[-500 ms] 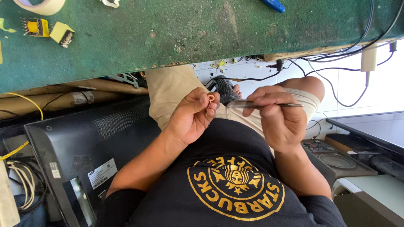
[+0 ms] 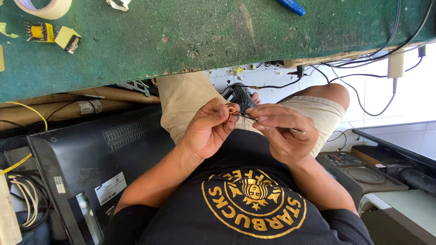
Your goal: The person works on a small electronic component, using pliers to manipulate a wire and a small orange part, while seated at a workbench covered in tools and parts.
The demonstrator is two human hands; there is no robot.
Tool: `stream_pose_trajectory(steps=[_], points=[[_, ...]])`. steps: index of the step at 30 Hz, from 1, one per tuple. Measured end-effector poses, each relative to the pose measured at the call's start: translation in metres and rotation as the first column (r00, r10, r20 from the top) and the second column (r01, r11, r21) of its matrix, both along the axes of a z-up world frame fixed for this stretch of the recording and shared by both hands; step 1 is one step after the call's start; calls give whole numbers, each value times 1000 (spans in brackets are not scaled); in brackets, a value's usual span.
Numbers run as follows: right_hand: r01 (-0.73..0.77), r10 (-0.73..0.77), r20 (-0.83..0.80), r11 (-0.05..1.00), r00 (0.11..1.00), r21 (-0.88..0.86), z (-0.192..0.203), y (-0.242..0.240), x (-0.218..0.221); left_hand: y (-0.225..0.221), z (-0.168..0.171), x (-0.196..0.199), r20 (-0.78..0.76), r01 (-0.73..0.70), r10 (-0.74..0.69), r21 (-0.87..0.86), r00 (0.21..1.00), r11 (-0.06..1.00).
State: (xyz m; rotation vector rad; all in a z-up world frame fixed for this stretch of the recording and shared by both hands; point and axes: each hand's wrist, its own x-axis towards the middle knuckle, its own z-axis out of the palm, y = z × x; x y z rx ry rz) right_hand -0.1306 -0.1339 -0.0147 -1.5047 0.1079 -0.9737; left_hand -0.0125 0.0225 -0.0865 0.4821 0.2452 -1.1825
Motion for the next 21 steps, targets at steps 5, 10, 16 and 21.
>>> stream_pose_trajectory(steps=[5, 10, 16, 21], points=[[7, 1, -55, 990, 998, 142, -26, -7, -15, -7, -10, -11, 51, 4, -7, 60, 999, 998], [-25, 56, -65, 911, 996, 412, -73, -21, -24, -17, 31, -11, 166, -78, 78, -10, 983, 997], [-232, 297, 22, 695, 955, 680, -47, -32, -22, -14, 53, 2, 672, 25, -77, 87, 737, 996], [89, -380, -461, 839, 802, -537, 13, -21, -17, -7, 59, 18, 992, -259, -77, 101, 101, 960]])
